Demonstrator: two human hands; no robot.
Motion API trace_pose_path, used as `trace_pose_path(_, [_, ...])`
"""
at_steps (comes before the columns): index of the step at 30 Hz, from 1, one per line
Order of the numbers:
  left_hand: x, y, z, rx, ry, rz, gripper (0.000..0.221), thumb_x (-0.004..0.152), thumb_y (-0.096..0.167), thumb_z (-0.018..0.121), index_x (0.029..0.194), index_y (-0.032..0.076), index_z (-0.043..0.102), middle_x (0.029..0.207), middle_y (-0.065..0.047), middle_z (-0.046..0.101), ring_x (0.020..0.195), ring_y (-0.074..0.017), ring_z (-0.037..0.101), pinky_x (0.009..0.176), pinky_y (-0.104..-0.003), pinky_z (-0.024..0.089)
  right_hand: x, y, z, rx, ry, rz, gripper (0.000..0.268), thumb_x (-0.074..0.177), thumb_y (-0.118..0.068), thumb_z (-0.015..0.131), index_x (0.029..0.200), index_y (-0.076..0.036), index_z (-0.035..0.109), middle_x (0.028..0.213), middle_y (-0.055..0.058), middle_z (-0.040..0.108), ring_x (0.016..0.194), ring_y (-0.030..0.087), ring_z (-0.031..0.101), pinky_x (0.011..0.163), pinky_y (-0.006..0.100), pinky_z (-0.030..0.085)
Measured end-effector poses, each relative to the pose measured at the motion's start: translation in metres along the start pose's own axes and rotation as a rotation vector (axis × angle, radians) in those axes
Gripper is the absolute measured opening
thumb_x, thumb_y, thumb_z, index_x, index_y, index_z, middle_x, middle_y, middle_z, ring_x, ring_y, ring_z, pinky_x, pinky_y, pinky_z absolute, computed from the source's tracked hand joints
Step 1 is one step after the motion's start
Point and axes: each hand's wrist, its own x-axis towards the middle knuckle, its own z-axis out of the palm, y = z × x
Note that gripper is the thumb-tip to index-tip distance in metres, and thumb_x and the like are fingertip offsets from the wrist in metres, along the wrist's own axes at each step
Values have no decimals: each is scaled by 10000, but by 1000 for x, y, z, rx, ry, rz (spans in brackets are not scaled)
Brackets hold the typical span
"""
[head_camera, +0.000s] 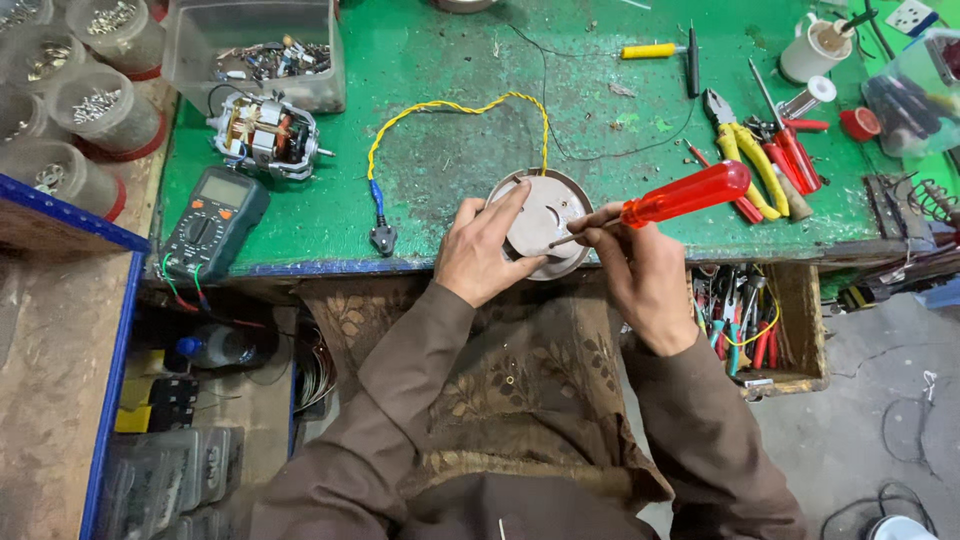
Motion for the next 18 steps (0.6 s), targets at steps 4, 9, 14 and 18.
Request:
trace_pose_path(4, [0, 0, 2, 0, 14, 3, 994, 729, 552, 840, 1606, 324, 433, 1511, 83, 601, 1272, -259, 575, 984, -471, 614, -1, -8, 1, 13, 8, -10, 102, 1034, 11, 657, 1128, 1, 617, 1001, 171, 784, 902, 285, 794, 850, 416, 611])
trace_pose_path(9, [0, -5, 3, -20, 69, 122, 978, 759, 533, 841, 1595, 194, 463, 1428, -92, 671, 1230, -358, 628, 1077, -461, 524, 0, -12, -3, -154, 34, 60, 109, 1034, -119, 712, 1107, -54, 663, 906, 142, 786, 860, 312, 785, 794, 441, 596])
trace_pose_path(14, [0, -1, 3, -43, 115, 130, 1019, 714, 561, 844, 1587, 180, 482, 1419, -121, 672, 1218, -390, 627, 1084, -467, 501, 2, 5, -1, -249, 54, 73, 142, 989, -229, 782, 1051, -125, 708, 823, 84, 778, 792, 264, 779, 746, 403, 591])
trace_pose_path(18, [-1, -5, 15, 20, 145, 80, 999, 691, 611, 800, 1577, 264, 495, 1417, -9, 672, 1197, -307, 623, 972, -434, 572, 12, -2, 0, -224, 41, 39, 155, 927, -230, 826, 986, -109, 749, 859, 105, 776, 852, 326, 769, 771, 400, 611])
